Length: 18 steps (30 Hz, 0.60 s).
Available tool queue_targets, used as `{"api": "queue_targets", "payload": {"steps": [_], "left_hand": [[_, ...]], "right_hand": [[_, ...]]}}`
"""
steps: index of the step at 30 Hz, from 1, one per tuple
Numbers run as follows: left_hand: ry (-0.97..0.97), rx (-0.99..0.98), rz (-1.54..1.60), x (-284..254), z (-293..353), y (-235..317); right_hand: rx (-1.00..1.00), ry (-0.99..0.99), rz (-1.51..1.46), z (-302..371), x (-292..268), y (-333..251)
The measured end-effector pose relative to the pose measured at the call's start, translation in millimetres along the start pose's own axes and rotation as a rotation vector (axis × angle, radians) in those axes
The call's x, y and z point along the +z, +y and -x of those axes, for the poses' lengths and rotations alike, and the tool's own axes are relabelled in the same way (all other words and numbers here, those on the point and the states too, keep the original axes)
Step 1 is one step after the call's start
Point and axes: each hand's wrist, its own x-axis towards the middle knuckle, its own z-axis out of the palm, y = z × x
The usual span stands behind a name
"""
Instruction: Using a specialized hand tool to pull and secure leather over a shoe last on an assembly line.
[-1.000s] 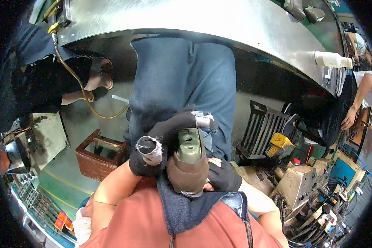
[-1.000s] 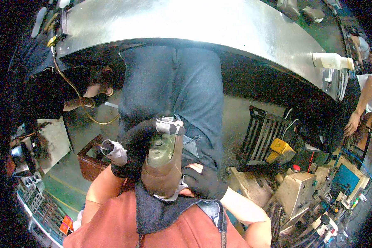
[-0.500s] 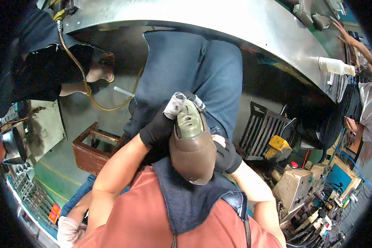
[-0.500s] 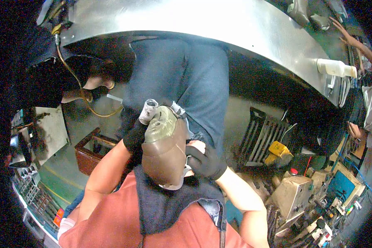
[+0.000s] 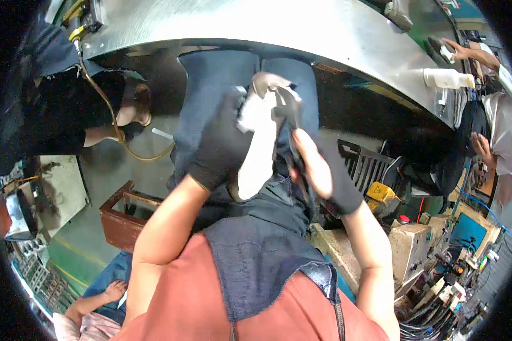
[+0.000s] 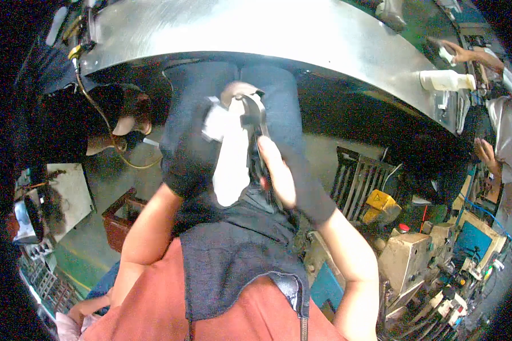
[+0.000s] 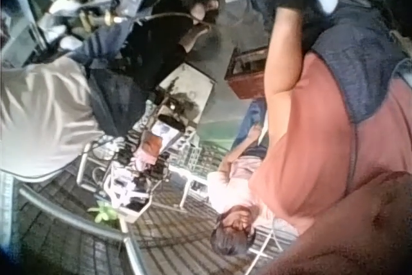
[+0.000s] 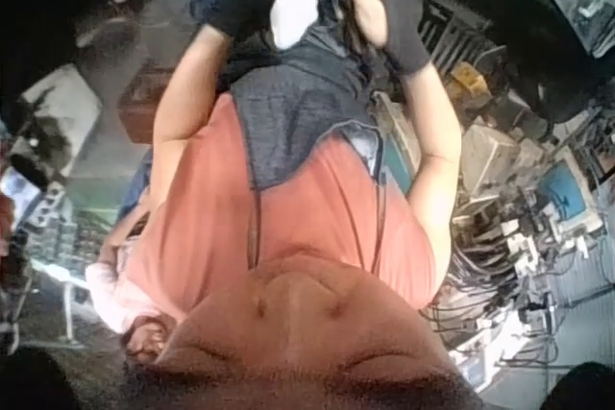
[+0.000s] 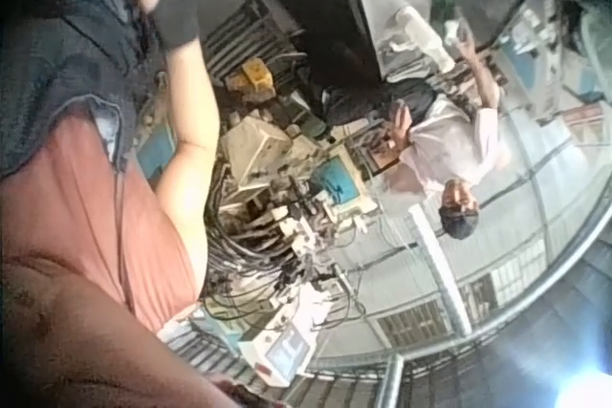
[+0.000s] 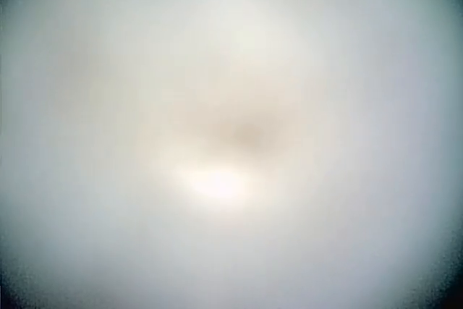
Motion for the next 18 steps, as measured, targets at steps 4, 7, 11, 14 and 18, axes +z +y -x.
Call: {"api": "queue_targets", "payload": {"steps": [4, 7, 11, 14, 18], "left_hand": [[-0.217, 0.003, -0.233, -10, 15, -35], [-0.131, -0.214, 0.062, -2, 36, -43], [0.051, -0.123, -0.012, 48, 64, -30], [-0.035, -0.199, 0.049, 40, 58, -27], [0.141, 0.108, -0.264, 40, 52, -46]], "right_hand": [[-0.028, -0.06, -0.201, -29, -8, 14], [-0.317, -0.127, 0.084, -39, -35, 14], [-0.252, -0.238, 0.574, -26, -44, -7], [-0.37, 0.03, 1.01, -24, -20, -9], [-0.478, 0.048, 1.012, -60, -23, 27]]}}
